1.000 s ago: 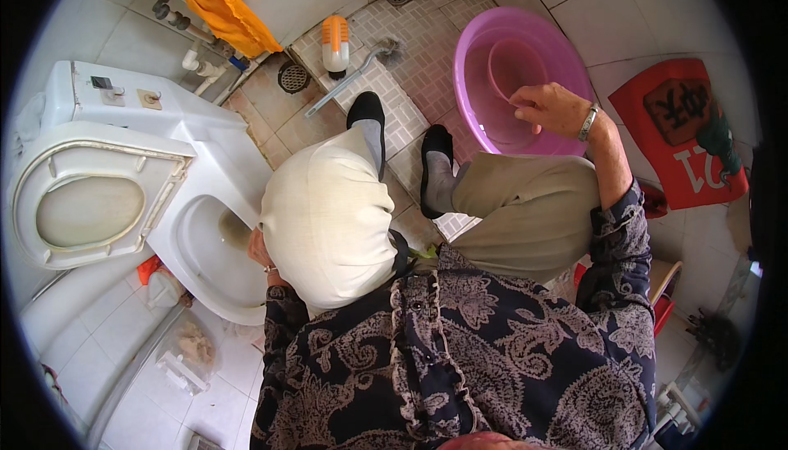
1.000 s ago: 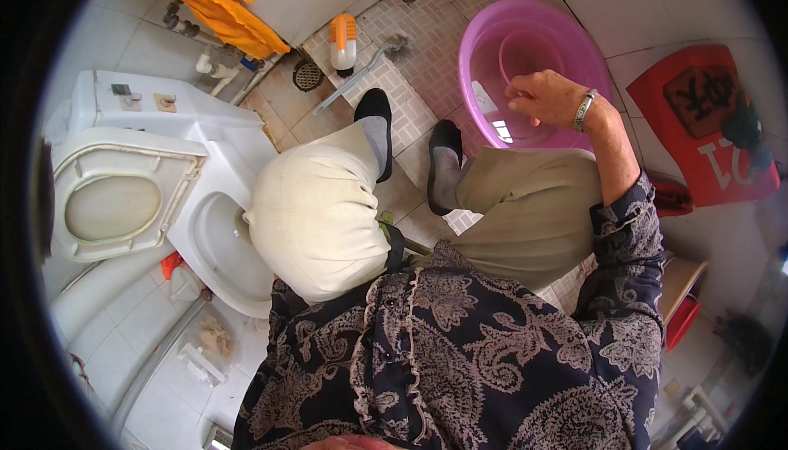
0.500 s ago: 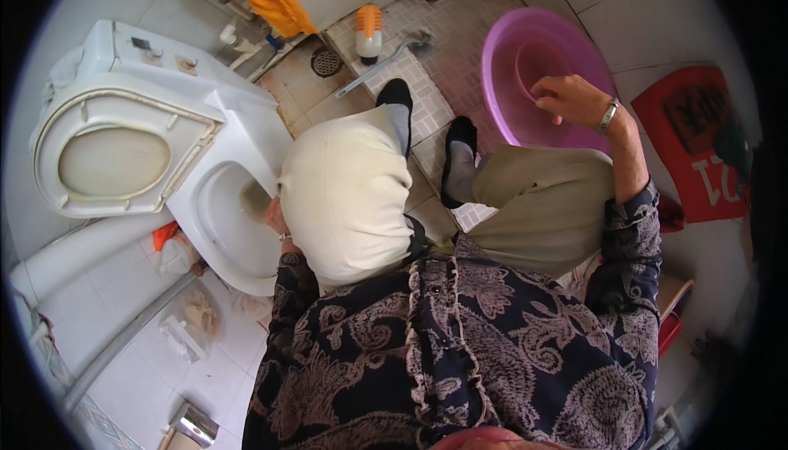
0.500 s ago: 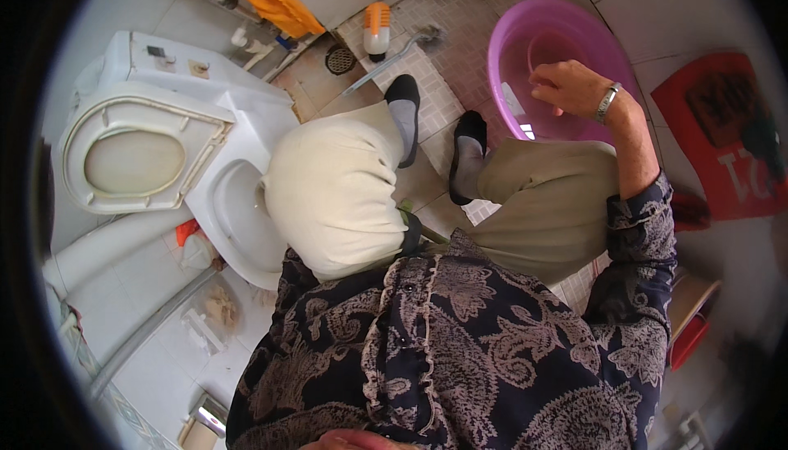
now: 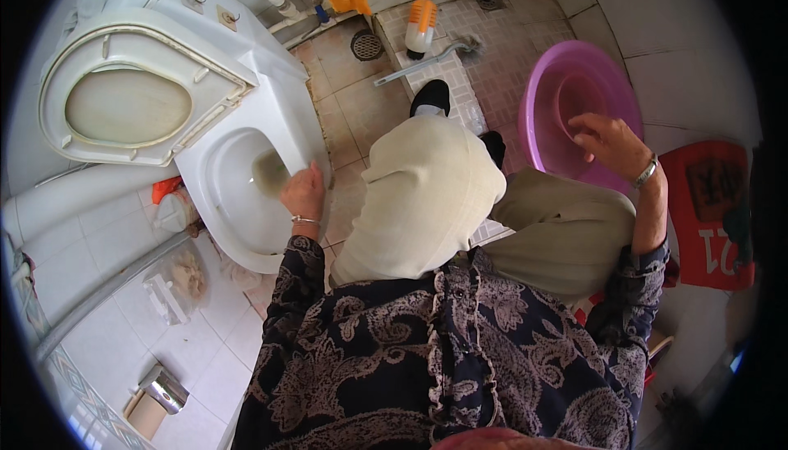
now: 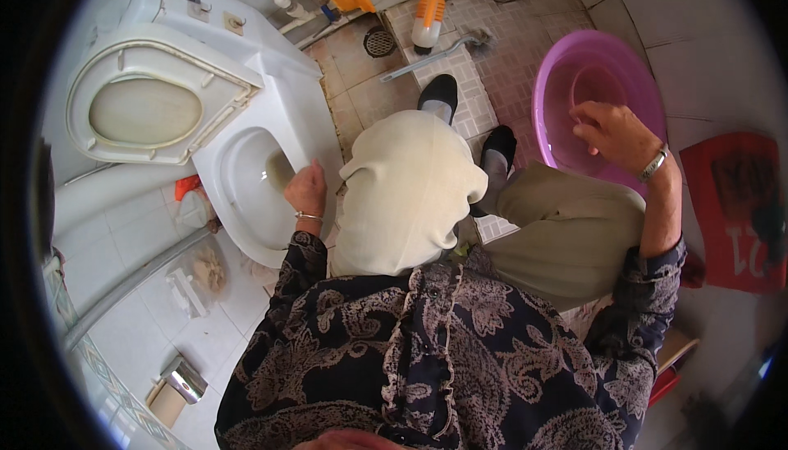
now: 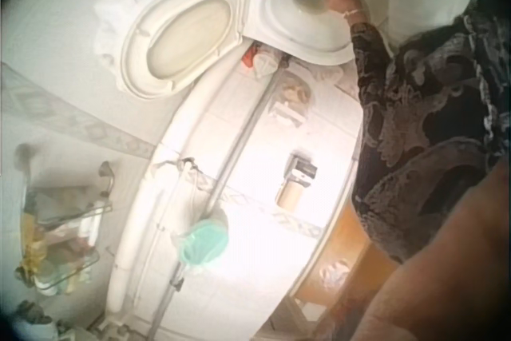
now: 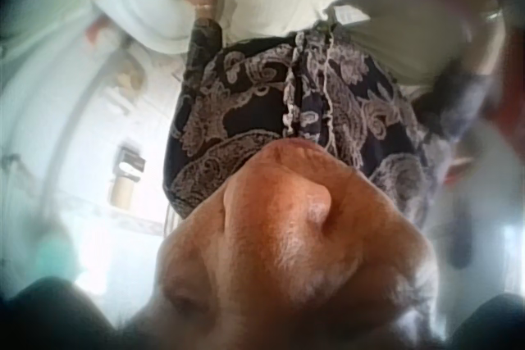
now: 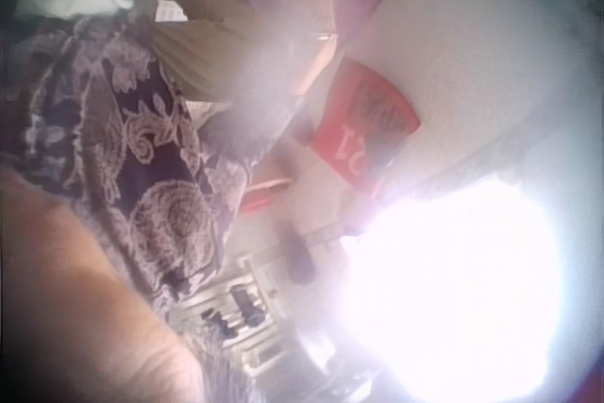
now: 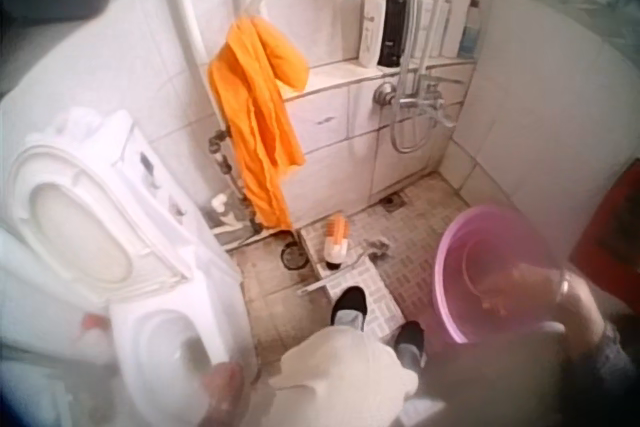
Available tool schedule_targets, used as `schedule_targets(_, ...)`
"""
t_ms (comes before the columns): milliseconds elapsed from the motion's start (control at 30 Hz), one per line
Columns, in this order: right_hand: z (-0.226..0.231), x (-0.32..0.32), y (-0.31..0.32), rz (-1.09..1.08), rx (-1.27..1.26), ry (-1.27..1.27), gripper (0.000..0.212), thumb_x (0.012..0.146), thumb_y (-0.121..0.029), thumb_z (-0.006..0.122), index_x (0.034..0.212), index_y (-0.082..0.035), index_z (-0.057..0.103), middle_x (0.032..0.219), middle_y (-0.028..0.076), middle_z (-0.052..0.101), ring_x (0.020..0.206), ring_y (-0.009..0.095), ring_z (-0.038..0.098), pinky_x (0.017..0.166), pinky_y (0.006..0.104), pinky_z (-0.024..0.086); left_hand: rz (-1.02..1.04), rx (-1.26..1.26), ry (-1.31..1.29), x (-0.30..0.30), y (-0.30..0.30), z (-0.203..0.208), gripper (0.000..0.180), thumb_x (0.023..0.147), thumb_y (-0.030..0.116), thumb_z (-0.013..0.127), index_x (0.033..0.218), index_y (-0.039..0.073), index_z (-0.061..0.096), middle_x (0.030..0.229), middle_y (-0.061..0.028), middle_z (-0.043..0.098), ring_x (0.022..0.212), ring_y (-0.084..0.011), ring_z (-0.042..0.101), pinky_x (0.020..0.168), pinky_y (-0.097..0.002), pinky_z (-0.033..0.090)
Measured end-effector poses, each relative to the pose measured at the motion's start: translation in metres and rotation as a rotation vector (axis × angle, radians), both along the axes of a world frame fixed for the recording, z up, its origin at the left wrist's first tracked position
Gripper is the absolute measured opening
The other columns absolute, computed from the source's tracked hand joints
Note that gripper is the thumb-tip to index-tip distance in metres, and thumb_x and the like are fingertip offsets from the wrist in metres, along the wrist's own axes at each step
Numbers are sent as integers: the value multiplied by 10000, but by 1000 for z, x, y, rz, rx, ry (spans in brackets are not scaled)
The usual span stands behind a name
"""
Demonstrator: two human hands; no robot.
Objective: The person scrubs the inside of a toilet bowl with a brush while sitting on a small stool. They pour water from a pink basin into the bowl multiple times and later add a green cleaning liquid from a bottle.
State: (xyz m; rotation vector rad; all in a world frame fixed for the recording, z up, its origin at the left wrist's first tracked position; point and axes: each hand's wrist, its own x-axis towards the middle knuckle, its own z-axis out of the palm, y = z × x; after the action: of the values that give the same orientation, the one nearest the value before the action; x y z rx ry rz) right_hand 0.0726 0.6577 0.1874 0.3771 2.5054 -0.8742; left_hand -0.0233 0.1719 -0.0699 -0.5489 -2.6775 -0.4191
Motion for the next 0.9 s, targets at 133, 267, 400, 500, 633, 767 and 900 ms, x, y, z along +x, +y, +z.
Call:
schedule_targets(133, 7, -1, -4, 26, 42, -2, 264, 844, -81, 595, 1080, 38, 587, 833, 160, 638, 618, 178, 627, 594, 313, 507, 6, 50, -17, 0, -2, 0, 392, 857, 175, 620, 505, 87, 474, 500, -84, 482, 433, -275, 478, 427, -391, 366)
schedule_targets(267, 7, 1, -5, 7, 22, -6, 275, 840, -78, 600, 1089, 38, 585, 851, 162, 638, 620, 185, 619, 598, 313, 504, -4, 30, -24, -3, -2, 4, 381, 841, 166, 638, 511, 95, 462, 503, -74, 478, 443, -268, 484, 428, -388, 371)
schedule_targets(400, 13, 0, -13, 13, -4, 4, 277, 838, -78, 599, 1088, 40, 587, 889, 175, 638, 624, 192, 625, 605, 315, 508, -10, 46, -9, -2, -4, 0, 371, 819, 153, 662, 524, 108, 442, 514, -54, 472, 460, -248, 496, 429, -376, 383)
schedule_targets(500, 14, 0, -12, 35, 12, -3, 277, 841, -82, 594, 1088, 41, 585, 901, 180, 640, 626, 192, 631, 608, 314, 512, 2, 14, -58, 4, -8, 3, 371, 816, 148, 663, 525, 106, 436, 515, -56, 468, 458, -248, 491, 425, -377, 378)
schedule_targets(633, 10, 5, -2, -9, 41, -78, 275, 845, -88, 590, 1089, 39, 581, 884, 176, 642, 640, 195, 642, 612, 313, 513, -33, 63, -38, 2, -6, 8, 363, 810, 140, 662, 528, 107, 436, 515, -56, 465, 453, -250, 483, 422, -373, 377)
schedule_targets(767, 8, 5, 5, -20, 45, -135, 294, 847, -92, 591, 1112, 34, 575, 848, 162, 646, 635, 192, 647, 608, 315, 511, -41, 75, -21, -2, -6, 7, 355, 811, 143, 661, 532, 111, 442, 518, -55, 472, 454, -254, 482, 426, -376, 379)
schedule_targets(900, 7, -2, 0, -9, 33, -83, 288, 852, -95, 590, 1114, 25, 576, 819, 152, 656, 625, 181, 649, 607, 314, 513, -17, 58, 0, 2, -4, 12, 345, 813, 150, 662, 541, 114, 453, 527, -55, 478, 464, -257, 489, 438, -376, 387)
